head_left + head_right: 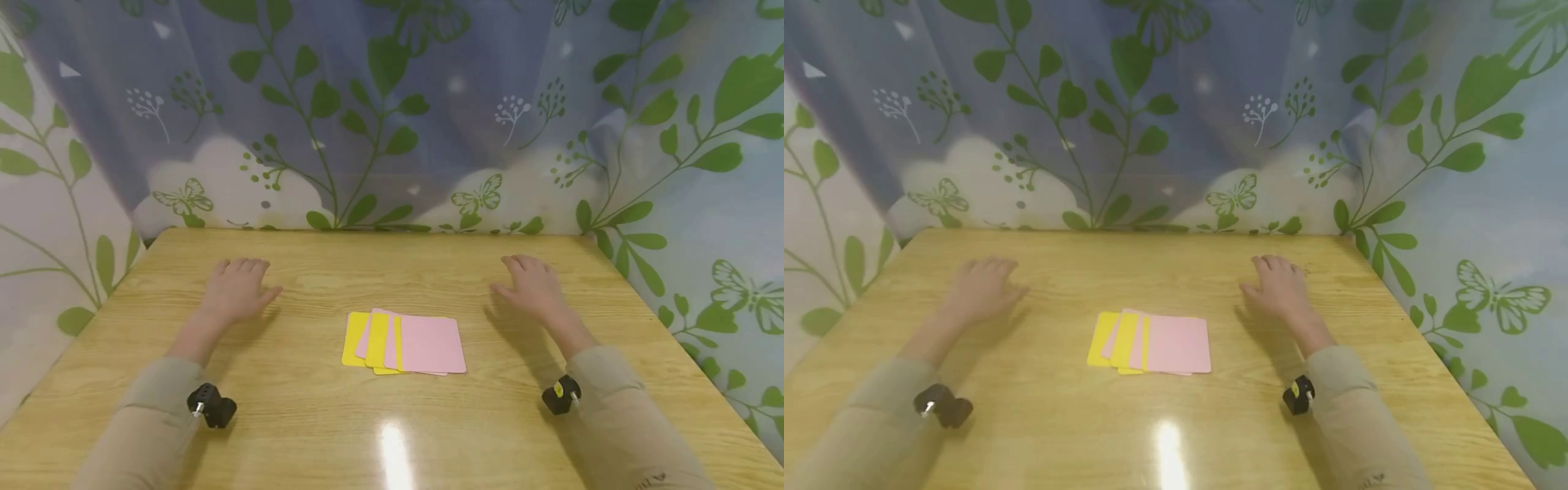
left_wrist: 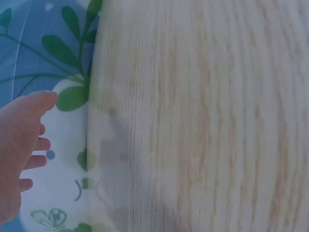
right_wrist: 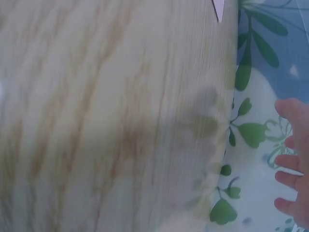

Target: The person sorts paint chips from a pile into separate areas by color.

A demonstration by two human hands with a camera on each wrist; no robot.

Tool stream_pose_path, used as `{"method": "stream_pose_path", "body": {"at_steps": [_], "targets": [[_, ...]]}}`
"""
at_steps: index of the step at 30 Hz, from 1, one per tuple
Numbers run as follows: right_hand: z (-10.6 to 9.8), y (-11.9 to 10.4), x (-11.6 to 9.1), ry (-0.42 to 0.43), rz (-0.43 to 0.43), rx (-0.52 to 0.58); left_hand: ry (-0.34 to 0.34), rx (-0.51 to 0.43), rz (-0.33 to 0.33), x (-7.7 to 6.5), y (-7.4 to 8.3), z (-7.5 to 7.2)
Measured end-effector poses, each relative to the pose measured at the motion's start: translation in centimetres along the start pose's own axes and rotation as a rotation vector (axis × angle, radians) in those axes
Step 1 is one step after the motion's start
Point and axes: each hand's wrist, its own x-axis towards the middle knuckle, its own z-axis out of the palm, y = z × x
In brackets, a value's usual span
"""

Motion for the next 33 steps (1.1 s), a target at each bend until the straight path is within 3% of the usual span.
{"method": "stream_pose_path", "body": {"at_steps": [7, 15, 22, 28, 33], "targets": [[-0.1, -1.7, 0.2, 0.053, -0.117, -0.004, -0.008, 0.007, 0.059, 0.1, 1.9, -0.7], [0.2, -3.6, 0.0, 0.018, -0.214, -0.011, -0.031, 0.032, 0.134, 0.6, 4.1, -0.1], [0.5, -5.4, -0.5, -0.047, -0.245, -0.040, -0.008, 0.030, 0.204, 0.7, 6.2, 0.6], [0.9, -7.0, -1.2, -0.109, -0.368, -0.035, 0.009, 0.036, 0.298, 0.6, 8.5, 1.0], [1.2, -7.8, -1.9, -0.184, -0.453, -0.024, -0.038, 0.056, 0.386, 0.3, 11.0, 0.5]]}}
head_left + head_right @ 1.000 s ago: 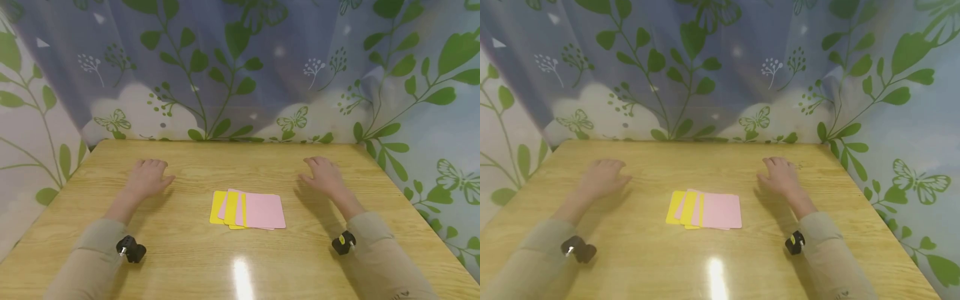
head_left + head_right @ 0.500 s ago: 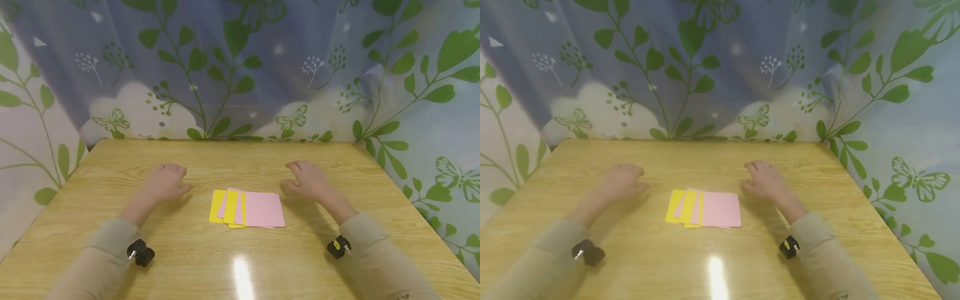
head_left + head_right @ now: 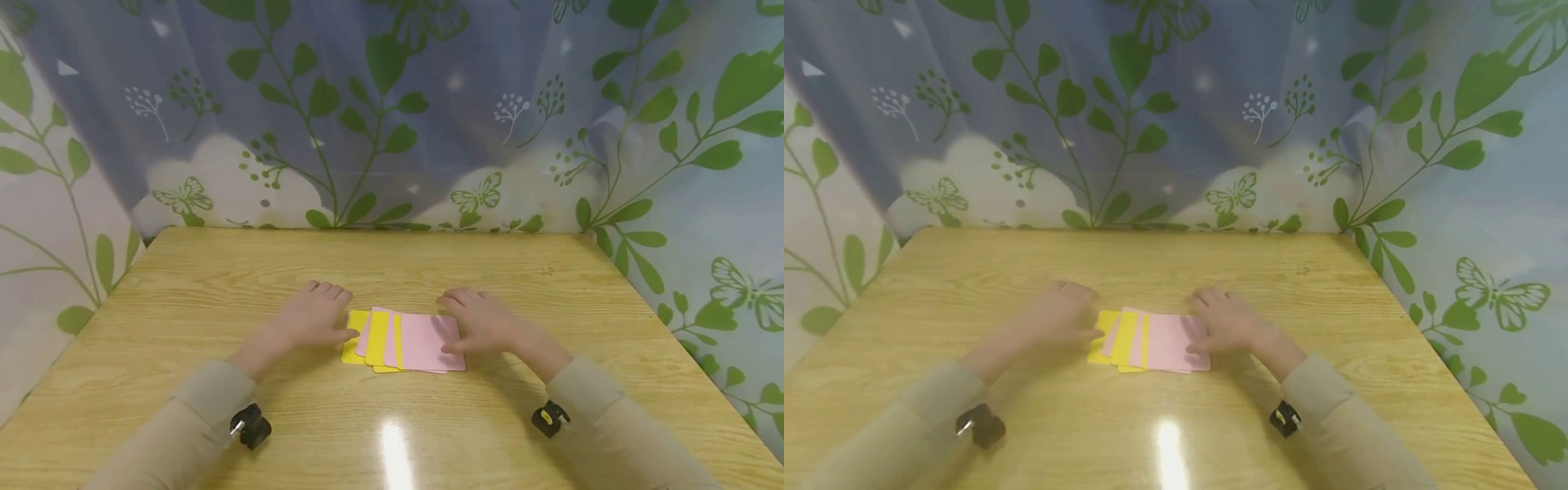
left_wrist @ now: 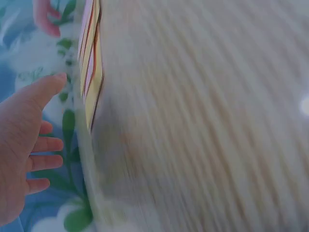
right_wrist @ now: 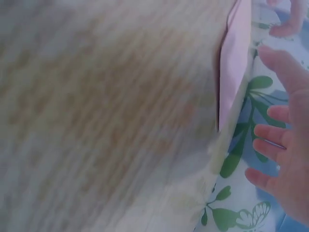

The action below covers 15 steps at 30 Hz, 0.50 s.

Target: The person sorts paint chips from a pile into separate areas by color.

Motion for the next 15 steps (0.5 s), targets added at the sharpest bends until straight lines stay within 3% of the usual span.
{"method": "stream_pose_path", "body": {"at_steps": [9, 15], "targets": [[0.9, -0.5, -0.4, -0.092, -0.058, 0.034, -0.102, -0.022, 0.122, 2.1, 4.2, 0.6], [1.4, -0.6, -0.5, -0.123, -0.059, 0.054, -0.141, -0.046, 0.166, 3.4, 5.8, 1.6]]}}
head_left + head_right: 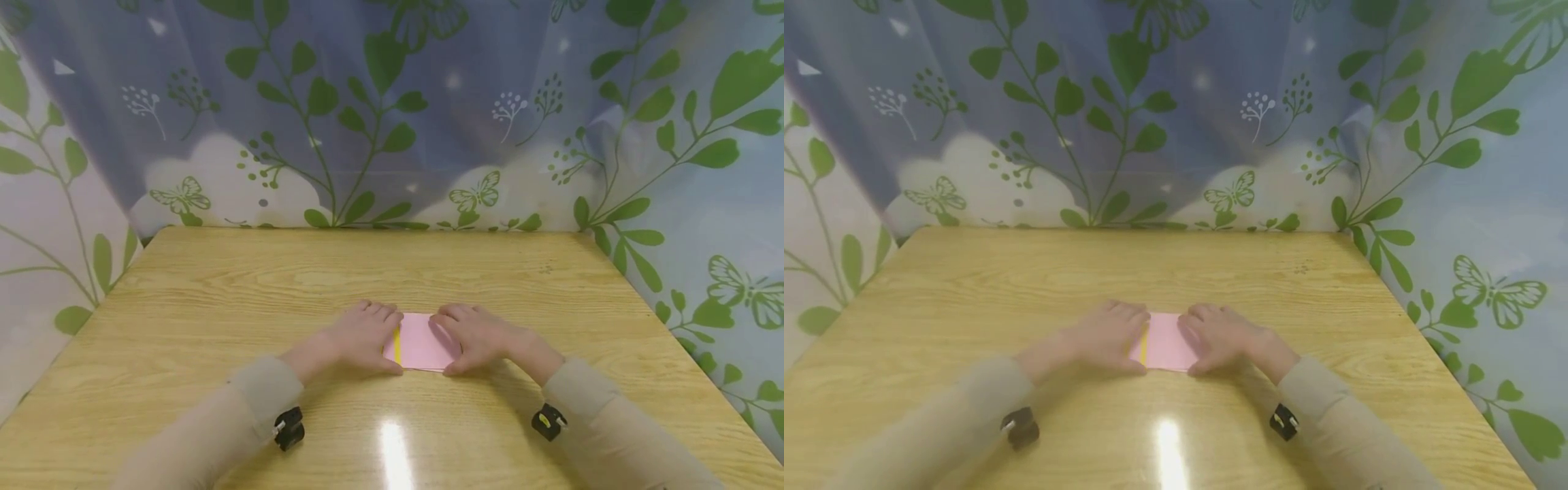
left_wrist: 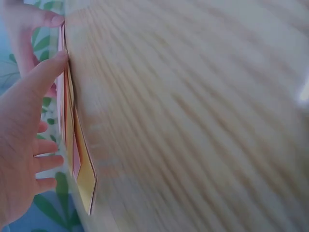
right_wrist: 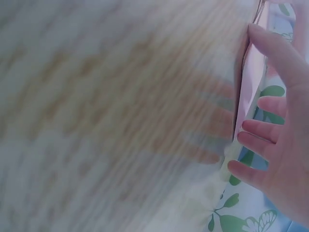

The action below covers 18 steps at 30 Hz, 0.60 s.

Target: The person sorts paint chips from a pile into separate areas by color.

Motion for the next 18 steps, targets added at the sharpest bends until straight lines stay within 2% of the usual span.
{"method": "stream_pose_path", "body": {"at_steps": [9, 18], "targets": [[0.0, 0.0, 0.2, -0.021, -0.003, 0.014, 0.003, -0.001, 0.054, 1.1, 0.9, 0.0], [0.1, 0.2, 0.4, 0.002, -0.026, 0.002, -0.002, -0.031, 0.040, 2.0, 1.8, -0.2]]}}
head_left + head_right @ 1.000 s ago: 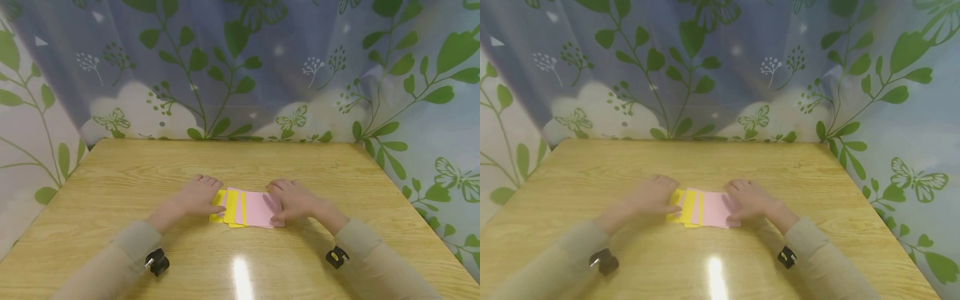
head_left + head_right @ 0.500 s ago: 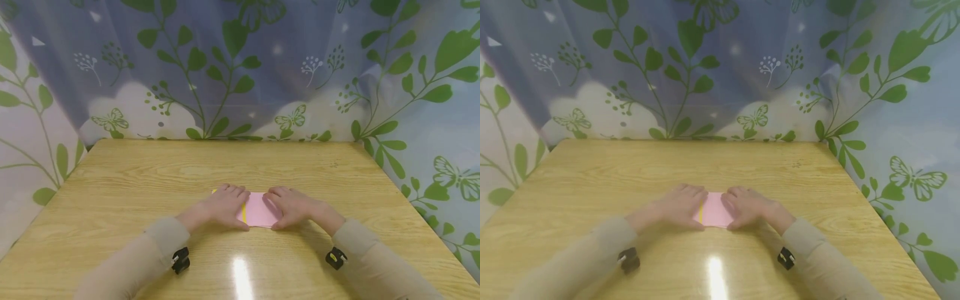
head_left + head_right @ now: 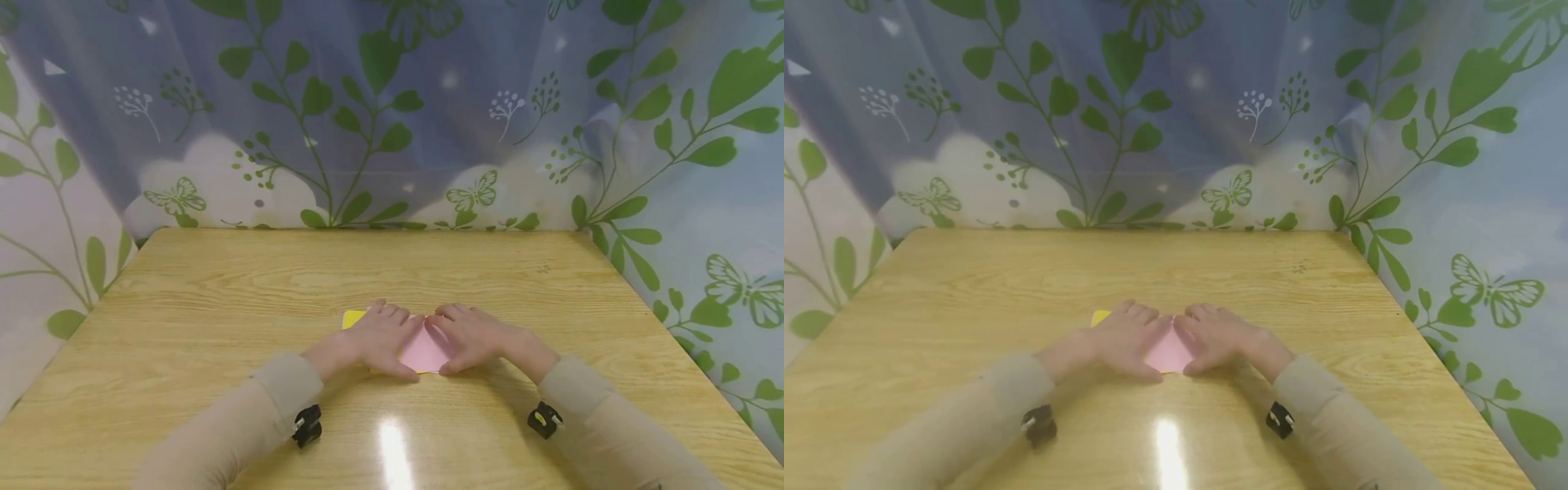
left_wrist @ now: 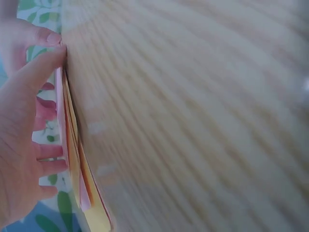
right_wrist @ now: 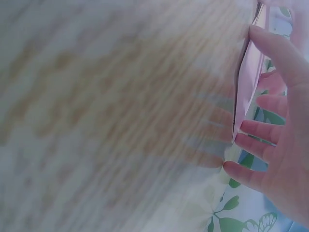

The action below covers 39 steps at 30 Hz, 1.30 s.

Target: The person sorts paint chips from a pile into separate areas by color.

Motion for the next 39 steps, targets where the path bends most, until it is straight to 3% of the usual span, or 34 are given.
{"method": "stream_pose_path", "body": {"at_steps": [11, 20, 29, 39], "targets": [[0.0, -0.1, 0.1, -0.014, 0.024, 0.016, 0.001, -0.025, -0.026, 0.6, 0.2, -0.2], [-0.3, -0.1, -0.1, -0.001, 0.008, 0.058, 0.048, -0.079, -0.049, 0.9, -0.2, 0.4], [-0.3, 0.4, -0.1, -0.013, 0.012, 0.101, 0.078, -0.124, -0.044, 0.5, -0.7, 0.1], [-0.9, 0.5, 0.0, 0.058, -0.021, 0.131, 0.087, -0.179, -0.045, -0.3, -1.0, -0.5]]}}
